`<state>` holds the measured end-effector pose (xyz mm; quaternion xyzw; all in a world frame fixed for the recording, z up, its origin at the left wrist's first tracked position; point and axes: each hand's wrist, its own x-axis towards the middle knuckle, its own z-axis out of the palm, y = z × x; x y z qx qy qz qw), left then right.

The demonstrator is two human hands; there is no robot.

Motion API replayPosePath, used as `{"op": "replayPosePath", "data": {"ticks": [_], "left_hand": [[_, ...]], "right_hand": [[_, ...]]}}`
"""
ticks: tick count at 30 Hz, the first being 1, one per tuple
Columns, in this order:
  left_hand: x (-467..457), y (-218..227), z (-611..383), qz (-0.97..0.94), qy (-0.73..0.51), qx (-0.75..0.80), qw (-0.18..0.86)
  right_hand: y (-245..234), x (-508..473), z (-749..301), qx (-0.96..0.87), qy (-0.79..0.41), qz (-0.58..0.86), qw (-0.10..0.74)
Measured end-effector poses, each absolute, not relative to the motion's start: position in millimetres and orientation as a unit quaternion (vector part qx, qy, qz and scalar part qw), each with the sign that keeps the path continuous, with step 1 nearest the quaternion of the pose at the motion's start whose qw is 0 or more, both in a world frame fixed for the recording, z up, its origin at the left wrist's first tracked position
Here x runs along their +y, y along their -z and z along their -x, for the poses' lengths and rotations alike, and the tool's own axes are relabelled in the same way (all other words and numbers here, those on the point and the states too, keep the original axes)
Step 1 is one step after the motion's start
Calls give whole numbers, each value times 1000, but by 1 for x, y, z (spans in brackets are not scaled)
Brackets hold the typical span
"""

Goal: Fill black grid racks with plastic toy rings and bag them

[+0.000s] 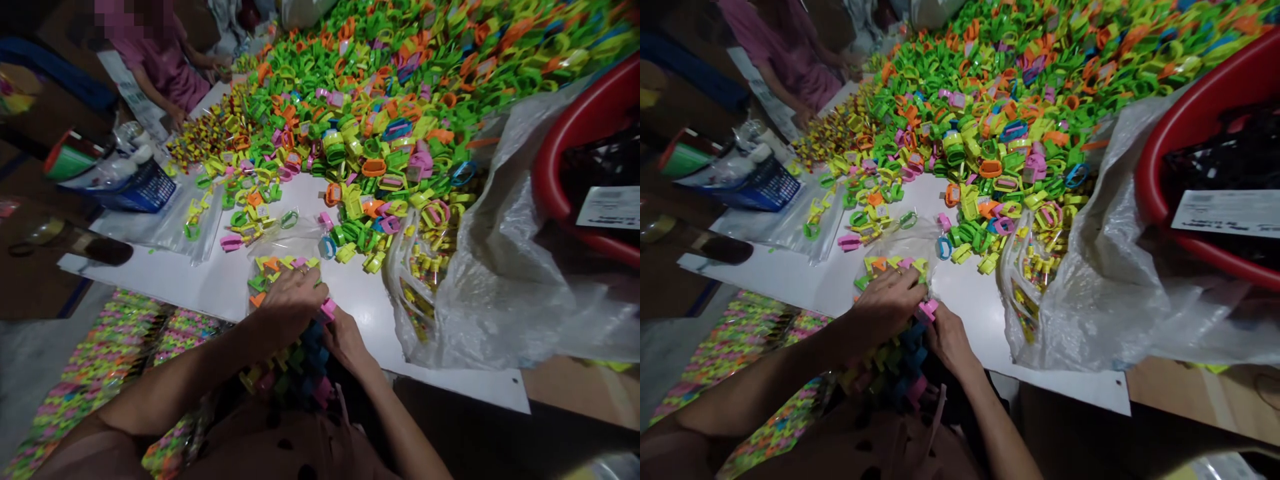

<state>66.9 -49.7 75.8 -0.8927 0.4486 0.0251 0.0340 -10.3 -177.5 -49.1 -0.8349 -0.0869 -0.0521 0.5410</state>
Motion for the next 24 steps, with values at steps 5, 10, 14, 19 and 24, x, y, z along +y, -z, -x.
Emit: {"op": "replayPosePath", "data": {"ticks": [5,10,14,19,24], "left_hand": [[-57,-84,-87,901,-159,399,-70],[-60,-88,-104,912,-173,293,-231],[-58,-76,-101,907,-144,248,-307],[-49,-67,-84,888,-90,359,-274],[-39,-64,-72,880,-60,435,-180]], "right_hand": [[45,-180,6,-94,20,847,523],[35,-180,4,-102,-16,868,486],[30,-178,2,-98,-39,888,448],[36,-178,0,-105,-24,905,410],[47,-176,0,-102,-3,907,410]]}}
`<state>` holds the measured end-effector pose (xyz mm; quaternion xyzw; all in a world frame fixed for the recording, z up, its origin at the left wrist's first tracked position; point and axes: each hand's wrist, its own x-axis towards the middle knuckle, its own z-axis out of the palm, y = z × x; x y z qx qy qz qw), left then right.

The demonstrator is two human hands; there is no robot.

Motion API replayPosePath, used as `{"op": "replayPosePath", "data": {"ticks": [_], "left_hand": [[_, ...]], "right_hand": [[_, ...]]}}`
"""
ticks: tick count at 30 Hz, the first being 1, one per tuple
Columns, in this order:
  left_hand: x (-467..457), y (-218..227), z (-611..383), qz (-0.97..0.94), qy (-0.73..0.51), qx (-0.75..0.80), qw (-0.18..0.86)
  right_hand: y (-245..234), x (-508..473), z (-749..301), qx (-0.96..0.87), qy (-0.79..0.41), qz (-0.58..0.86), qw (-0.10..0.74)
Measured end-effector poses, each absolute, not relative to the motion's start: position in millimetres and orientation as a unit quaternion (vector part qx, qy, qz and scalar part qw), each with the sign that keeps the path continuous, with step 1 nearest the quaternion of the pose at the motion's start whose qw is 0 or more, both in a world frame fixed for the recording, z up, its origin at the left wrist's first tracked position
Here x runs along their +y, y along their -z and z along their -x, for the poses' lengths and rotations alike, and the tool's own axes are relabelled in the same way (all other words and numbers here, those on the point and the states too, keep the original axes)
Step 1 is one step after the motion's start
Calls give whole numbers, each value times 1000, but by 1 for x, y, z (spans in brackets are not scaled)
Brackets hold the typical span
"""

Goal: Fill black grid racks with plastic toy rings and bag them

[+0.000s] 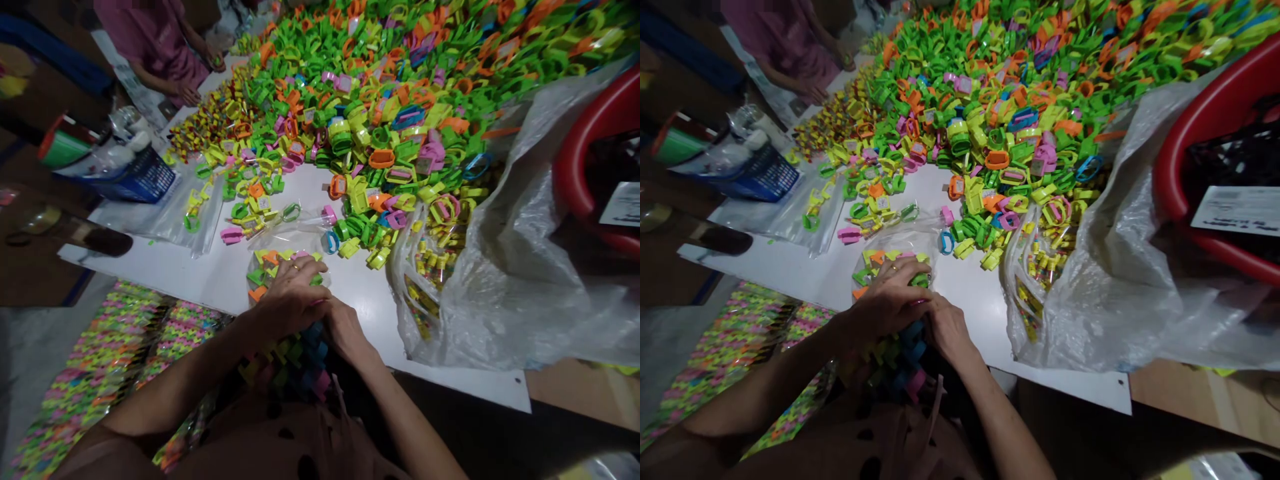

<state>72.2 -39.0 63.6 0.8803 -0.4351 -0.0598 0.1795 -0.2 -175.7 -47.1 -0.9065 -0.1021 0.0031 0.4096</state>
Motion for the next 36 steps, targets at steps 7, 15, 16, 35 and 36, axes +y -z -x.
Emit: {"op": "replayPosePath", "data": {"ticks": [7,15,16,35,36], "left_hand": [[-33,-55,-70,-872,46,-445,199],[6,-80,-71,-905,-105,-280,304],[22,-83,-72,-913,-116,-224,322],[75,-28,-45,-913,88,-108,384],[74,-26,-46,-915,81,-116,377]], "right_hand": [[63,-172,-4,-155,21,908,388],[50,-174,8,-116,43,874,471],[48,-178,12,-96,39,863,495],[-6,-184,8,-76,208,869,443],[-7,-185,12,-81,204,870,441]]}}
